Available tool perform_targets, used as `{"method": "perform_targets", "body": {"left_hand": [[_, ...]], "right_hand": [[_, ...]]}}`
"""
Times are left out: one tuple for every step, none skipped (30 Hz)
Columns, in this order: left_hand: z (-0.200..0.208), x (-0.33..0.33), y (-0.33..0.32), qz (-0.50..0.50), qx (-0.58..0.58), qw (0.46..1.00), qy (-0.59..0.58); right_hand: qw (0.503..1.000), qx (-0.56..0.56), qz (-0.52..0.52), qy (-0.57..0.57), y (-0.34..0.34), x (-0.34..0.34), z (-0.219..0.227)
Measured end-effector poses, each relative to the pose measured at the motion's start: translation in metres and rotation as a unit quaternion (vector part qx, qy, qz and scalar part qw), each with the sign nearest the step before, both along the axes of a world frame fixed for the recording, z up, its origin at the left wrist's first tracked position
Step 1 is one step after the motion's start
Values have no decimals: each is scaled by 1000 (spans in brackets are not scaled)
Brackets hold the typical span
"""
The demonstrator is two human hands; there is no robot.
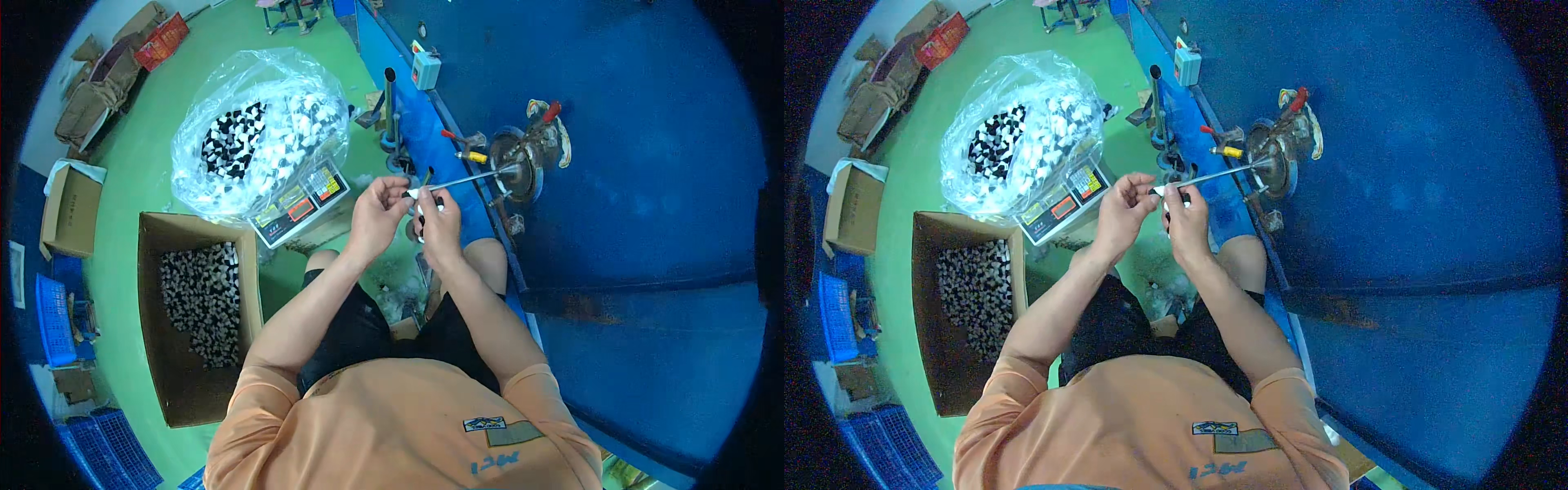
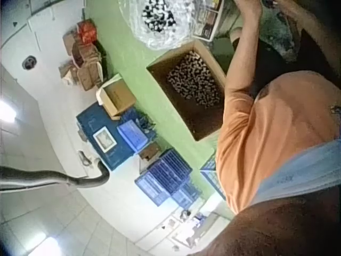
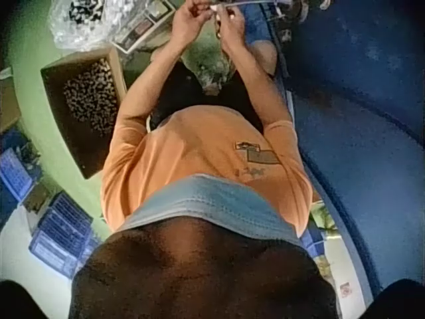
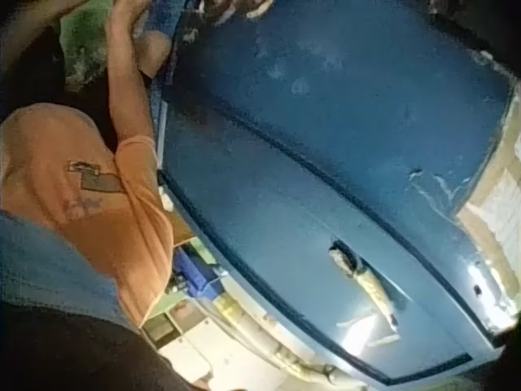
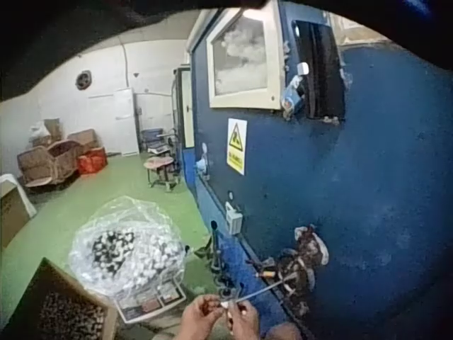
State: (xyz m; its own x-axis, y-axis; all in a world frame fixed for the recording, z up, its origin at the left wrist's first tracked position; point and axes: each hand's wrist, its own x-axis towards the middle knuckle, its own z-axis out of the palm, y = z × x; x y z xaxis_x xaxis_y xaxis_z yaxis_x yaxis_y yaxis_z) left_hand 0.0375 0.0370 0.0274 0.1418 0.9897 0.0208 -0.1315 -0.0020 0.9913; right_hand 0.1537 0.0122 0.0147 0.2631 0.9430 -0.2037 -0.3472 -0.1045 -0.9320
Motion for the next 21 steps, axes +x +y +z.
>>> {"method": "perform_targets", "body": {"left_hand": [[-3, 0, -3, 1, -25, 1000, -4], [-4, 0, -5, 3, -49, 999, -8], [-6, 0, -6, 4, -74, 997, -13], [-6, 1, -6, 5, -74, 997, -13], [-6, 2, -6, 9, -75, 997, -18], [-6, 3, -6, 12, -76, 997, -23], [-6, 4, -6, 16, -77, 997, -28], [-6, 4, -7, 20, -78, 996, -33], [-5, 4, -7, 21, -77, 996, -33], [-4, 4, -8, 27, -73, 996, -32], [-3, 4, -9, 33, -68, 997, -31], [-2, 3, -11, 40, -64, 997, -29], [-1, 2, -12, 46, -60, 997, -27], [-1, -3, -16, 87, -52, 994, -35], [0, -12, -21, 127, -45, 990, -44], [3, -22, -23, 174, -13, 974, -143], [9, -44, -26, 216, 23, 949, -228], [21, -61, -28, 256, 60, 914, -309], [36, -68, -28, 319, 49, 880, -347], [45, -71, -28, 380, 39, 841, -383], [33, -71, -32, 384, 38, 840, -381]], "right_hand": [[1000, 1, -1, 3, 0, 0, 0], [1000, 1, -1, 5, 0, 1, -1], [1000, 2, -2, 7, 0, 1, -1], [1000, 2, -1, 7, 0, 1, -1], [1000, 2, -3, 7, 1, 1, 0], [1000, 3, -5, 6, 1, 0, 0], [1000, 3, -6, 6, 1, 0, 0], [1000, 3, -8, 6, 1, -1, 0], [1000, 4, -7, 6, 0, -2, 1], [1000, 3, 1, -1, 0, -2, 1], [1000, 2, 9, -8, -1, -2, 2], [1000, 1, 18, -15, -2, -2, 2], [999, 0, 26, -22, -3, -3, 2], [999, 0, 26, -20, -4, -3, 1], [999, 9, 42, 8, -6, -3, -1], [998, 15, 53, 34, -9, 2, -4], [996, 21, 63, 61, -13, 6, -8], [993, 29, 72, 88, -16, 8, -9], [993, 25, 75, 90, -18, 4, -9], [993, 23, 76, 82, -20, 0, -8], [994, 21, 78, 73, -21, -5, -7]]}}
